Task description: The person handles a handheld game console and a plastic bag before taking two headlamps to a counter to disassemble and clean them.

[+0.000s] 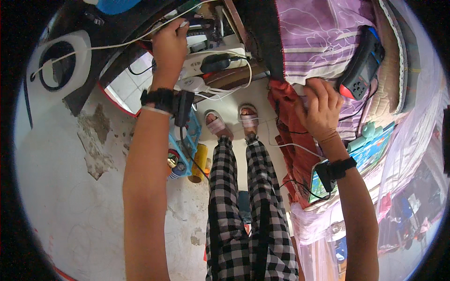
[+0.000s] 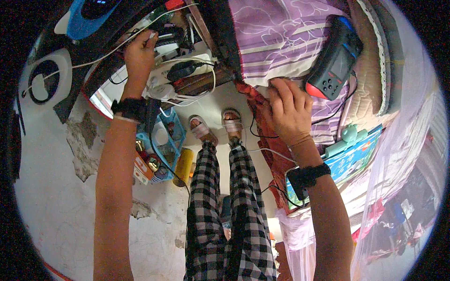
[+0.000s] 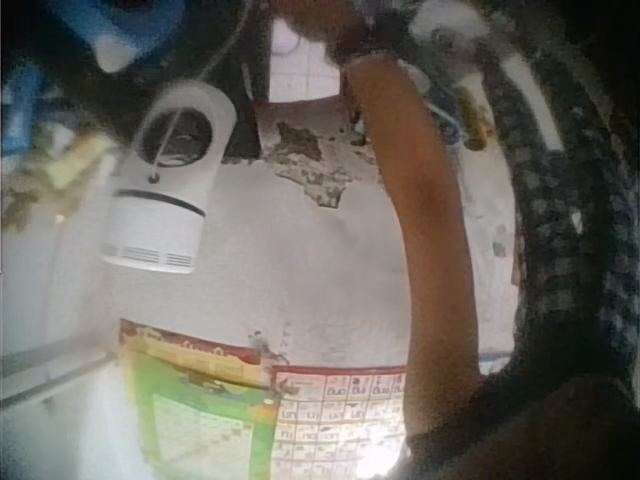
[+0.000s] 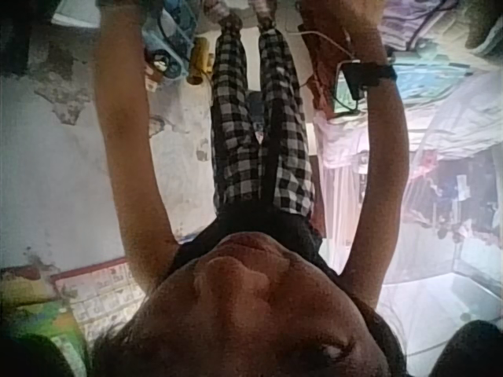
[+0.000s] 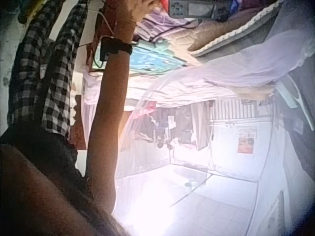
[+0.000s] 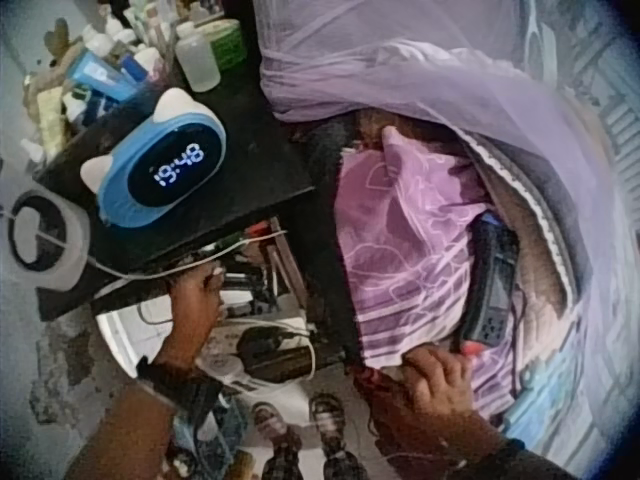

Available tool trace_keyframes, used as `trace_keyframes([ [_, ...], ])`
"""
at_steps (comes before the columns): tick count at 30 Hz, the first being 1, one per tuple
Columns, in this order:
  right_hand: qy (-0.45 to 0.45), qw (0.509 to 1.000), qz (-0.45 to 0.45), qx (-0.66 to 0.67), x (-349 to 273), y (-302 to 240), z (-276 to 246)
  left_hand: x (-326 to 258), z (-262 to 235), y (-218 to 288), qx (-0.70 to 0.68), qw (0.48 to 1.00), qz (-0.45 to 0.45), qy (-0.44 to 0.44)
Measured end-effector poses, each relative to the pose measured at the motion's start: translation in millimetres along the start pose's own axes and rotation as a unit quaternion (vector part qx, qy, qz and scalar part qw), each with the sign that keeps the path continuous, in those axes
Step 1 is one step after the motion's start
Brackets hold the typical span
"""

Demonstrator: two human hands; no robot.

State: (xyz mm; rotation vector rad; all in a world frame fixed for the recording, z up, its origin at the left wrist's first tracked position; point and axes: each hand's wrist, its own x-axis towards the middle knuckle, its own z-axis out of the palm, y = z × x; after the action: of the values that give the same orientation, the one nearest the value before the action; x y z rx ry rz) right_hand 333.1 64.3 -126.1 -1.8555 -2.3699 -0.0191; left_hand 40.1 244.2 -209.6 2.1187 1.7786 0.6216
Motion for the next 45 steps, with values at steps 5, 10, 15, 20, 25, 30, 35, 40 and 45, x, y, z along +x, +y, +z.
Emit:
trace_keyframes([
  [5, -0.002, 1.0, -0.001, 0.002, -0.7, 0.5, -0.6, -22.4, -18.6, 25.1, -0.141, 0.989, -0.035, 0.004],
  [10, -0.002, 1.0, 0.0, 0.005, 0.0, 0.6, -1.1, -27.0, -24.3, 34.8, -0.221, 0.975, -0.003, 0.012],
  [15, -0.001, 1.0, 0.0, 0.008, 1.2, -0.5, -0.5, -23.0, -25.3, 37.7, -0.241, 0.97, 0.027, 0.021],
  [20, -0.006, 1.0, -0.001, 0.003, 0.5, 0.6, -1.2, -23.0, -25.9, 44.3, -0.251, 0.967, 0.044, 0.011],
  [25, -0.007, 1.0, 0.002, 0.007, -0.5, 0.7, -0.6, -20.7, -23.0, 39.3, -0.177, 0.983, 0.045, -0.002],
  [30, 0.001, 1.0, -0.009, 0.021, 2.2, 0.2, -1.2, -14.1, -7.9, 10.6, 0.046, 0.992, 0.11, -0.048],
  [35, -0.008, 1.0, -0.008, 0.01, -2.5, 3.6, -1.0, -15.7, -3.5, 34.0, 0.038, 0.982, 0.168, -0.073],
  [40, 0.001, 1.0, -0.005, 0.017, -0.6, 2.1, 0.3, 6.7, 2.8, 22.8, 0.168, 0.925, 0.267, -0.212],
  [45, 0.013, 1.0, -0.004, 0.017, 1.8, 0.1, 0.7, 25.6, -18.5, -36.1, 0.07, 0.932, 0.227, -0.274],
])
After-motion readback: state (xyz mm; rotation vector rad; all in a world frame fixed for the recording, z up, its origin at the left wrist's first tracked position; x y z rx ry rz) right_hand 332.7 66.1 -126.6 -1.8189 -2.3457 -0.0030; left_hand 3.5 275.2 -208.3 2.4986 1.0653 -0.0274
